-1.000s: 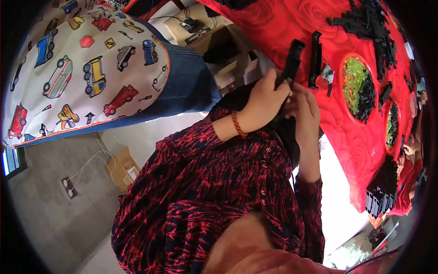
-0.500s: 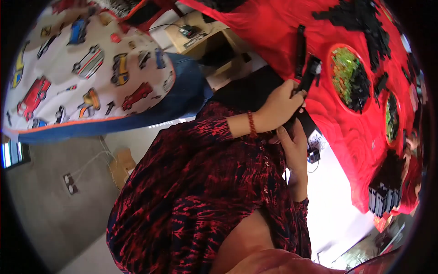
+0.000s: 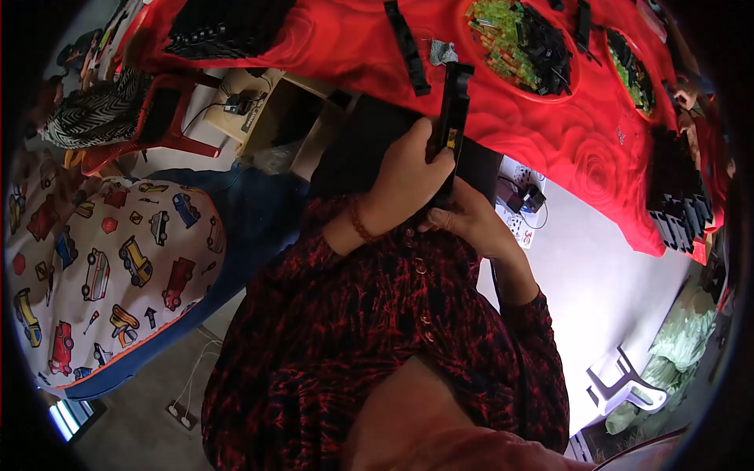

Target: The person assembles plastic components by taking small plastic inserts from a tray, fitting them into black plastic frames by hand, and setting the assembled parts on the table.

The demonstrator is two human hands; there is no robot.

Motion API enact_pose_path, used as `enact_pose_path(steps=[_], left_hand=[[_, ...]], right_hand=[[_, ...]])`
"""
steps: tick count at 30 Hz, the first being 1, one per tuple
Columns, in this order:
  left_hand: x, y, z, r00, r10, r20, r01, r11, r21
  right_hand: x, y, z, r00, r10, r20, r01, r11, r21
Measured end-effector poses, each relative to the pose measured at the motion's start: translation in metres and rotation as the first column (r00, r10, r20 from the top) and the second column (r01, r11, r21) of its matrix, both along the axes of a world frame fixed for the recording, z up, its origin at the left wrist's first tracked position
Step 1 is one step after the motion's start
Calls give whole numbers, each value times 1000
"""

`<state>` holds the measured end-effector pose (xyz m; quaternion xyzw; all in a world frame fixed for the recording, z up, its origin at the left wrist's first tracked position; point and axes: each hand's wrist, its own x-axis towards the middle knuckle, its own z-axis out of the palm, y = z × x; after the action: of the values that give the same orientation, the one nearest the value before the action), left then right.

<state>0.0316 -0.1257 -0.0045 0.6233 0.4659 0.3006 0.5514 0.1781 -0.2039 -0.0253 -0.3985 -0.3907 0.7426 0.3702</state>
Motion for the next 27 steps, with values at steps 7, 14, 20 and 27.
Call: enact_pose_path(steps=[7, 14, 20, 27], left_hand=[[-7, 3, -29, 990, 66, 128, -44, 985, -167], [-17, 1, -26, 965, 111, 238, -40, 958, -283], [-21, -6, -22, 964, 93, 250, -26, 966, -257], [-23, -8, -18, 948, 98, 302, -21, 969, -246]], right_hand=[[-4, 4, -6, 998, 56, -39, -58, 996, -61], [-12, 7, 1, 991, 110, 80, -106, 993, -51], [-18, -1, -1, 995, 79, 63, -79, 997, 1], [-16, 2, 14, 983, 130, 126, -136, 990, 38]])
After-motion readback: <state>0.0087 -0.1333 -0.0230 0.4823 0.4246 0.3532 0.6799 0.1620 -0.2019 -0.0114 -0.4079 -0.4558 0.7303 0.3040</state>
